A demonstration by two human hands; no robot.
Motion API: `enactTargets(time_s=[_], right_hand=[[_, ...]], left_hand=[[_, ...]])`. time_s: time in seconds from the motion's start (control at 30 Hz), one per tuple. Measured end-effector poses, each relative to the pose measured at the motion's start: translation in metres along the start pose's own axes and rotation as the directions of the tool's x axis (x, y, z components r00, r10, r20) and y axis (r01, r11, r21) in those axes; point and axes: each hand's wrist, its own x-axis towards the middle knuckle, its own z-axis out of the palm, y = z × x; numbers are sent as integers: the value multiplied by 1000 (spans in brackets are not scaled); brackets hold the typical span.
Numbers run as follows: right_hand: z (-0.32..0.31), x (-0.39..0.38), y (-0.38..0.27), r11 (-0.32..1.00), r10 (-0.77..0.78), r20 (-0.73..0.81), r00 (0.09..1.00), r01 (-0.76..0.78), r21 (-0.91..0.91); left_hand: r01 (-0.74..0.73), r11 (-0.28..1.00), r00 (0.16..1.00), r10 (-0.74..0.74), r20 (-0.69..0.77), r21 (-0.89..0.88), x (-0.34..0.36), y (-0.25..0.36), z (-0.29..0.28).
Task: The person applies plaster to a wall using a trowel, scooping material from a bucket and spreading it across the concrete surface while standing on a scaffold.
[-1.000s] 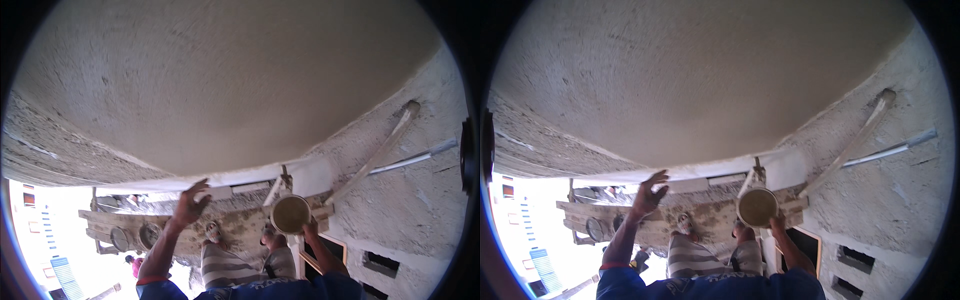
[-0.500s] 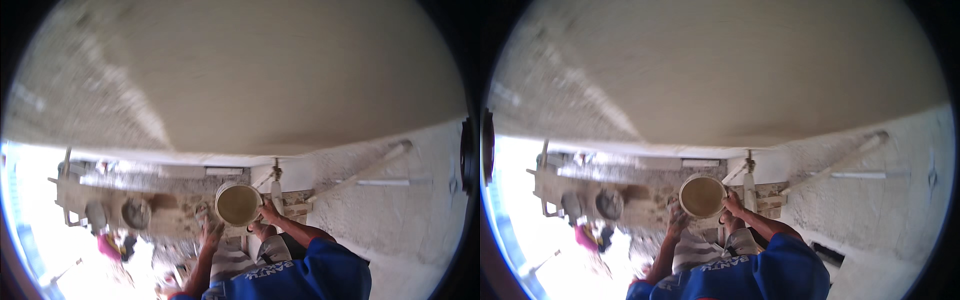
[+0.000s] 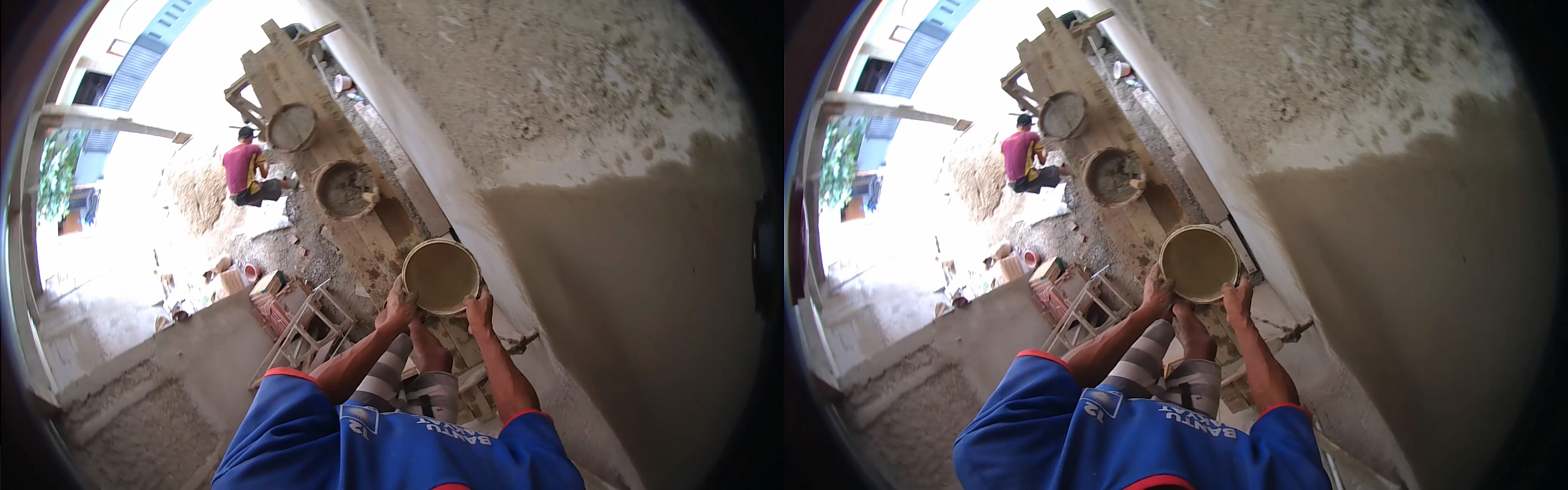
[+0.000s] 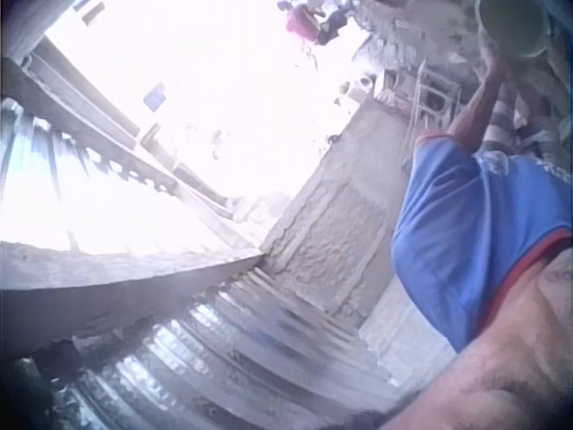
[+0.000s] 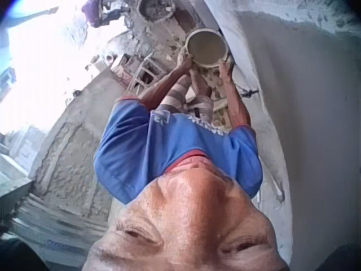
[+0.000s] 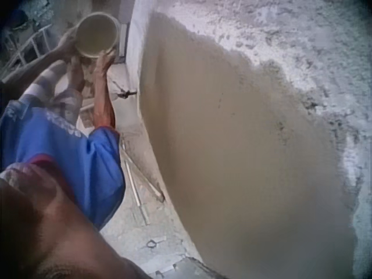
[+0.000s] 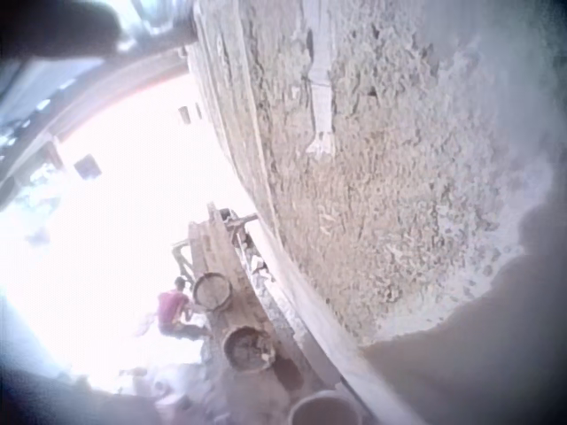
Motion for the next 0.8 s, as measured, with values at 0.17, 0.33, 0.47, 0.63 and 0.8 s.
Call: enactTargets(time_s=[0.17, 0.33, 0.47, 0.63, 0.8], right_hand=[[65, 28, -34, 991, 69, 152, 986, -50, -128], [93, 90, -4, 979, -20, 163, 986, 52, -197], [151, 93, -23, 962, 89, 111, 990, -56, -266], [214, 99, -35, 942, 194, 79, 978, -164, -293], [266, 104, -43, 945, 240, 86, 967, -213, -247]], left_hand=[[173, 953, 955, -224, -195, -250, 21, -33, -31], [107, 919, 947, -211, -243, -380, 70, -28, -52], [238, 873, 908, -355, -221, -425, 96, -2, -90], [334, 934, 888, -357, -288, -127, 132, 12, -145], [391, 920, 879, -382, -286, -25, 164, 11, -190]])
